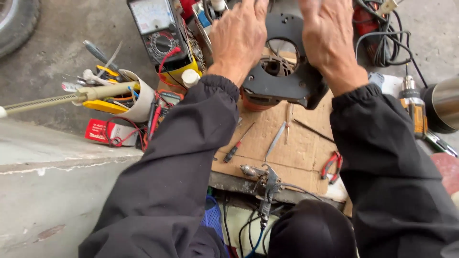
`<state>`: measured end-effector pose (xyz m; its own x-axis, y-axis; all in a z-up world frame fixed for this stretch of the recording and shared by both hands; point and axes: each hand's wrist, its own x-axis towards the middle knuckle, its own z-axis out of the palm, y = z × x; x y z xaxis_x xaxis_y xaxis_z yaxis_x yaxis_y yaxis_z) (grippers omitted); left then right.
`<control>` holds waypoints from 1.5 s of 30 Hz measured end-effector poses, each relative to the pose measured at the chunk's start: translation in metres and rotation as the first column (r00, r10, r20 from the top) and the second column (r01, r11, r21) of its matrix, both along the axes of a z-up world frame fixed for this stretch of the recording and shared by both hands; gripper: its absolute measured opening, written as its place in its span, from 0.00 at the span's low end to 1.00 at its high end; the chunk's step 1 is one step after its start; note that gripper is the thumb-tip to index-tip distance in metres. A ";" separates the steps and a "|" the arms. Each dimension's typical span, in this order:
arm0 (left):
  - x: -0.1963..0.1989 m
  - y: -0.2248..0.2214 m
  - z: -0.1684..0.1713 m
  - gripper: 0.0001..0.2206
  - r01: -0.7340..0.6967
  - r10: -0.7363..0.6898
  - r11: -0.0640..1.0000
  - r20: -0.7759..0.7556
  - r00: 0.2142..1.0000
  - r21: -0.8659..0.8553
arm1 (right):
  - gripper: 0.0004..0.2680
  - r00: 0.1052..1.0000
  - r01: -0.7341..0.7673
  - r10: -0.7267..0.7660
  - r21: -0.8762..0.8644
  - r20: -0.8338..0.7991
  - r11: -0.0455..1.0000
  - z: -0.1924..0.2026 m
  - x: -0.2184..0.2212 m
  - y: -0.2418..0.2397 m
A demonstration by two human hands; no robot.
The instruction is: Disassembling and inspecting a handheld router using a screwdriver and pliers on a floor-based workspace.
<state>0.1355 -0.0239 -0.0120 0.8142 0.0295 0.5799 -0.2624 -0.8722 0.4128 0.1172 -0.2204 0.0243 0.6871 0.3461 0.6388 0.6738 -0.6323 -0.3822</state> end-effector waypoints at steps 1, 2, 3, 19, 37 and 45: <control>-0.001 0.001 0.000 0.24 -0.013 0.013 1.000 -0.011 1.000 0.013 | 0.18 0.998 0.041 -0.045 0.063 0.048 0.997 -0.005 -0.001 -0.006; -0.001 0.002 0.000 0.22 -0.025 0.026 0.999 -0.022 0.999 0.026 | 0.15 0.991 0.079 -0.091 0.129 0.093 0.989 -0.010 -0.001 -0.012; -0.004 0.002 0.001 0.22 -0.020 0.021 1.000 -0.030 0.999 0.023 | 0.15 0.992 0.085 -0.096 0.125 0.085 0.988 -0.010 -0.030 -0.018; -0.010 0.004 0.023 0.29 0.013 -0.014 1.000 -0.274 0.962 -0.006 | 0.20 0.454 0.682 0.687 0.717 -0.567 0.141 -0.111 -0.138 -0.007; -0.008 0.006 0.018 0.27 0.045 -0.032 0.994 -0.126 0.992 0.103 | 0.06 0.852 0.482 -0.517 -0.264 -0.084 0.836 -0.109 -0.128 0.022; -0.007 0.006 0.018 0.30 0.097 -0.078 0.991 -0.196 0.978 0.091 | 0.06 0.838 0.510 -0.545 -0.309 -0.035 0.803 -0.106 -0.136 0.007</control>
